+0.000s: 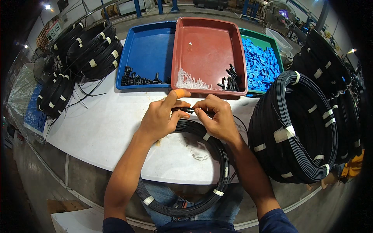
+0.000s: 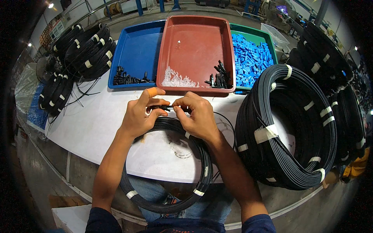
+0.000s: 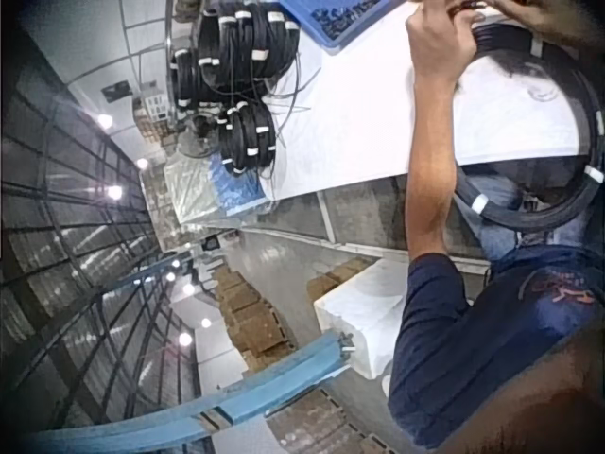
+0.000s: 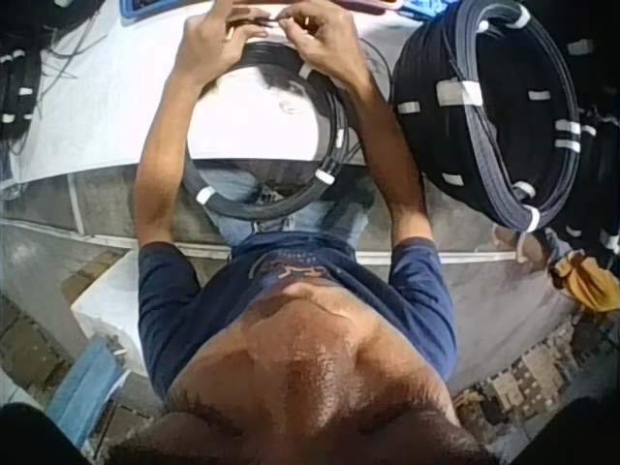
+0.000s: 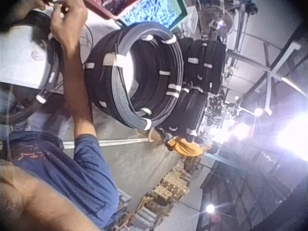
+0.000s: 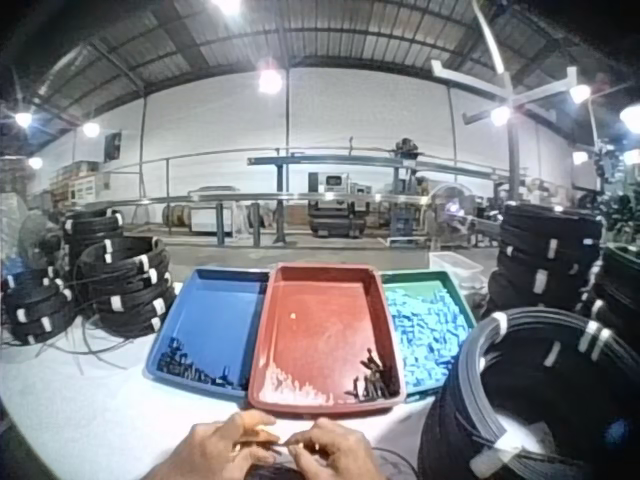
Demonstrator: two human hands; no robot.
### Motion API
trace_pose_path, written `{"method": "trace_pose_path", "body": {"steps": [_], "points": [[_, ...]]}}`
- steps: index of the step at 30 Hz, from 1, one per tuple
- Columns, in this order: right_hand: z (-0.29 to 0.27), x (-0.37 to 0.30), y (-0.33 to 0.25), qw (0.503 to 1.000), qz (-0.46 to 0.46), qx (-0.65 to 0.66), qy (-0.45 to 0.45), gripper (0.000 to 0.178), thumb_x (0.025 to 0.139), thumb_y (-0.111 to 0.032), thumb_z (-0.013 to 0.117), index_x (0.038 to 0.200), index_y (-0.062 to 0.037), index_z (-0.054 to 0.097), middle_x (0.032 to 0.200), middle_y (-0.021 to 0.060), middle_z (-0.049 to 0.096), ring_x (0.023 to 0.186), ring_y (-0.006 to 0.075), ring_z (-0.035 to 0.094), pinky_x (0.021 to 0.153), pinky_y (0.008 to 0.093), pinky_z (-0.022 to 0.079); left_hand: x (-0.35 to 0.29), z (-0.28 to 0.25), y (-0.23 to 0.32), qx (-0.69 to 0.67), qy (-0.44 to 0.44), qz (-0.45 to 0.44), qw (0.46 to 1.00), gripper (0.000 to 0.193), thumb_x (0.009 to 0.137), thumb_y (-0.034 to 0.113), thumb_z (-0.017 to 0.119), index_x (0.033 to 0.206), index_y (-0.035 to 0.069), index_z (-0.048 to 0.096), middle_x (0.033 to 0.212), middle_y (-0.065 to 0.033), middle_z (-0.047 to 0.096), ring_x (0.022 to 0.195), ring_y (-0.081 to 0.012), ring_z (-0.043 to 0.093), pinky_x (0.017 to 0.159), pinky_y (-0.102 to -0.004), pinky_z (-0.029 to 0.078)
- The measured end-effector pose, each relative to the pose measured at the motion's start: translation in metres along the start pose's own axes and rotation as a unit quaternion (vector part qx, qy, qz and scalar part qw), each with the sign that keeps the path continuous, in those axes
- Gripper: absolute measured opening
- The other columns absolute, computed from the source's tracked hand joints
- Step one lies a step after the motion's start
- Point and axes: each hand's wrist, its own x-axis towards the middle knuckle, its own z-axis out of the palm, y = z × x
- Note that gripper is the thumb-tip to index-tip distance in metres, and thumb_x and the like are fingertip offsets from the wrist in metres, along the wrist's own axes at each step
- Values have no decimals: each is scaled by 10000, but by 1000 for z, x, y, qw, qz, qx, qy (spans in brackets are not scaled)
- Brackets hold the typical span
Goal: The person stacks coils of cable, retrieves connector components from trays, and assembles connectors onto the ends of the coiled cables by hand.
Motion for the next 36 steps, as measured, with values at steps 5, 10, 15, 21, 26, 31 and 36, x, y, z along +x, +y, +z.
{"method": "trace_pose_path", "body": {"steps": [5, 10, 15, 21, 26, 31, 36], "points": [[2, 0, 1, 1000, -19, -4, 10, 77, 873, -26, 691, 921, 18, 733, 762, 53, 554, 637, 105, 500, 555, 271, 376, 3, -3, 1, -69, 35, -58, 995, 442, 827, 48, 788, 1188, 30, 533, 1008, -144, 764, 896, -250, 770, 726, -311, 603], [2, -1, -4, 1000, -30, -6, 0, 82, 866, -12, 689, 930, 19, 730, 768, 62, 559, 641, 126, 516, 563, 282, 392, 3, -1, -1, -87, 44, -92, 991, 480, 805, 45, 812, 1188, 33, 522, 881, -127, 772, 817, -174, 748, 716, -257, 564], [3, -2, -4, 998, -64, -12, 8, 127, 835, 28, 696, 959, 19, 721, 782, 69, 579, 647, 148, 538, 573, 291, 412, 4, -1, 2, -101, 38, -141, 984, 463, 791, 0, 802, 1146, 28, 506, 880, -112, 766, 810, -123, 719, 723, -237, 549], [-4, 2, -13, 988, -148, -43, 33, 225, 795, 80, 699, 1005, 1, 680, 986, 140, 631, 794, 268, 678, 686, 349, 545, 3, 1, -2, -124, 100, -91, 983, 326, 775, 16, 798, 1000, 52, 565, 862, -101, 760, 809, -152, 751, 707, -248, 587], [-4, 4, -5, 976, -199, -44, 83, 302, 766, 135, 718, 1025, -5, 651, 1040, 141, 627, 837, 274, 690, 691, 350, 561, 3, -3, 1, -76, 101, -49, 991, 220, 760, -19, 789, 844, 28, 591, 829, -73, 746, 811, -143, 749, 772, -277, 607], [-1, -2, -6, 980, -174, -92, 43, 239, 785, 74, 741, 979, -25, 644, 918, 115, 647, 802, 280, 676, 668, 381, 536, 3, -1, 6, -98, 71, -51, 991, 254, 764, -47, 779, 782, 55, 547, 834, -106, 730, 828, -129, 710, 785, -276, 579], [2, -1, -6, 970, -211, -102, 61, 234, 763, 46, 789, 959, -25, 682, 841, 101, 708, 729, 258, 690, 631, 356, 530, 1, -2, 4, -144, 60, -90, 984, 237, 784, -51, 776, 805, 56, 566, 868, -100, 730, 834, -122, 700, 803, -269, 573]]}}
